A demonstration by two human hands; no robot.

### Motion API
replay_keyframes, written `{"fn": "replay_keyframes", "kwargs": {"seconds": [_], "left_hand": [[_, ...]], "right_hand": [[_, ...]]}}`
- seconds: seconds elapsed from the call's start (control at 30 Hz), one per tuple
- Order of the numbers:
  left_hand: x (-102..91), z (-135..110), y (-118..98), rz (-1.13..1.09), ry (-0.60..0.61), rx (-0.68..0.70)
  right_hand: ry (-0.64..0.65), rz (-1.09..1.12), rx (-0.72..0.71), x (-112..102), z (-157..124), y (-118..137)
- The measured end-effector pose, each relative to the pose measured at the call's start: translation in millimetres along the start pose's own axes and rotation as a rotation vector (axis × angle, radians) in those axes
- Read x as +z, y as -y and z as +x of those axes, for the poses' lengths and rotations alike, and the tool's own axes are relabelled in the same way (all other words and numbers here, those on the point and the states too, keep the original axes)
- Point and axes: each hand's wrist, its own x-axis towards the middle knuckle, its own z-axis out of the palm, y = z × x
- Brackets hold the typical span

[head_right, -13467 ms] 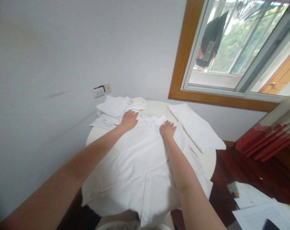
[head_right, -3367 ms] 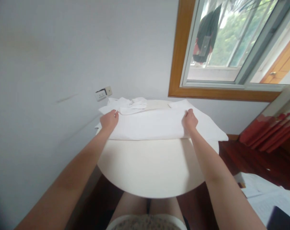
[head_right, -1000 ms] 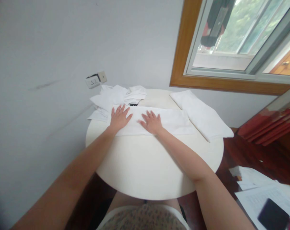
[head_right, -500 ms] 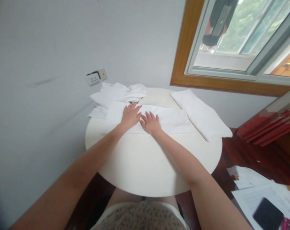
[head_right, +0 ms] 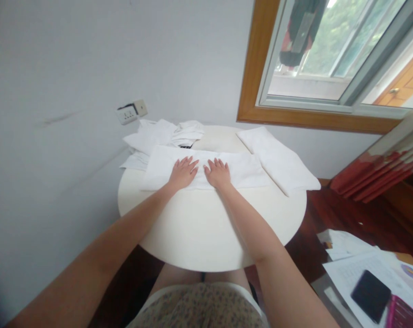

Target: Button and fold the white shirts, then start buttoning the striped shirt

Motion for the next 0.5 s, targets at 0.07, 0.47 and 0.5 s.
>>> {"fn": "replay_keyframes", "kwargs": {"seconds": [0.07,0.47,0.5], "left_hand": [[-2.2,-6.5,5.3,0.004,0.019,0.012],[-17.0,-34.8,6.9,0.034,0.008,-0.101],[-18.8,-37.6,6.8,0.032,0.017,-0.112]], "right_hand": [[0.037,-0.024,0.027,-2.7,-0.4,-14.4],[0.108,-0.089,0.030,-35.4,-19.4,-129.2],[0.110,-0.081,0.013,-38.5,-21.6,-135.0]]}}
